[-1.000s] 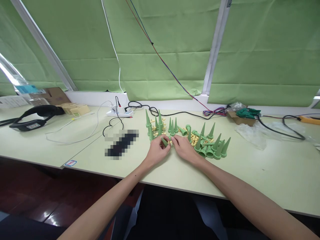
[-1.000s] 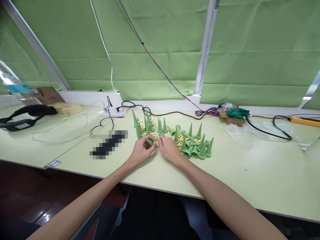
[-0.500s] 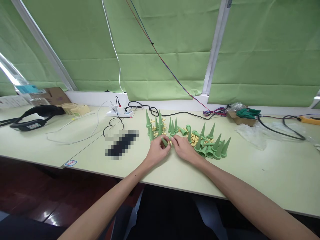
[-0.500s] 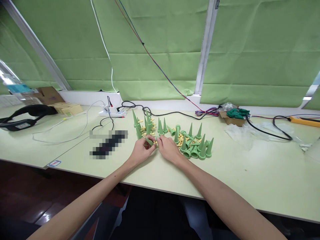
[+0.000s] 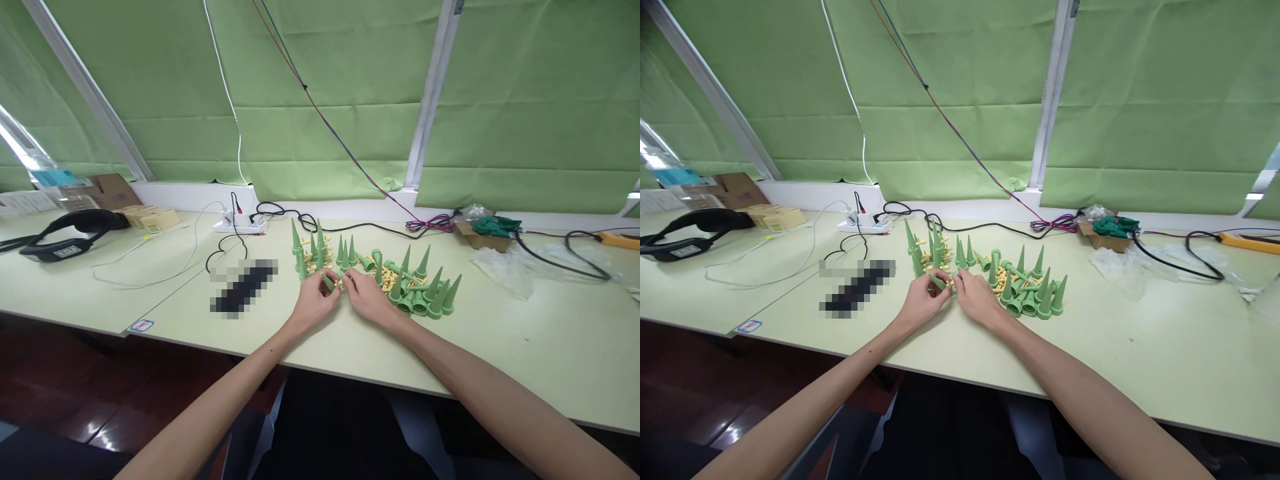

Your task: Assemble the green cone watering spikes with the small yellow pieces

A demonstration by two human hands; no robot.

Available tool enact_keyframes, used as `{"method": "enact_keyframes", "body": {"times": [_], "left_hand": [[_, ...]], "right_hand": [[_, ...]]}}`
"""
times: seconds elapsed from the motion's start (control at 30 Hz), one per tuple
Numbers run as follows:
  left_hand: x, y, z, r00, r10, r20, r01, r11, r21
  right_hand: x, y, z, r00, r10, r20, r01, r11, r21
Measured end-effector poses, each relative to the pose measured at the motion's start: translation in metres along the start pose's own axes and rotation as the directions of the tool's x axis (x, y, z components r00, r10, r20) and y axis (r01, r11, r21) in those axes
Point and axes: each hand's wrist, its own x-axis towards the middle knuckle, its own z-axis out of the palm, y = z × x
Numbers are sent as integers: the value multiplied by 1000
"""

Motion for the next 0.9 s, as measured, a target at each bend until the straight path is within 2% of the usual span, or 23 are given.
{"method": "enact_keyframes", "body": {"times": [0.3, 0.47, 0.7, 0.9], "left_hand": [[-2, -3, 0, 998, 36, 43, -36, 999, 6], [-2, 0, 0, 1000, 0, -2, 0, 1000, 0], [-1, -1, 0, 1000, 14, 9, -14, 1000, 16], [-2, -3, 1, 999, 24, 32, -24, 1000, 5]], "right_hand": [[1, 1, -1, 1000, 30, 10, -30, 999, -34], [-1, -2, -2, 998, 59, -15, -59, 998, 25], [0, 0, 0, 1000, -12, 19, 11, 999, 45], [1, 1, 0, 1000, -7, 14, 7, 1000, 0]]}}
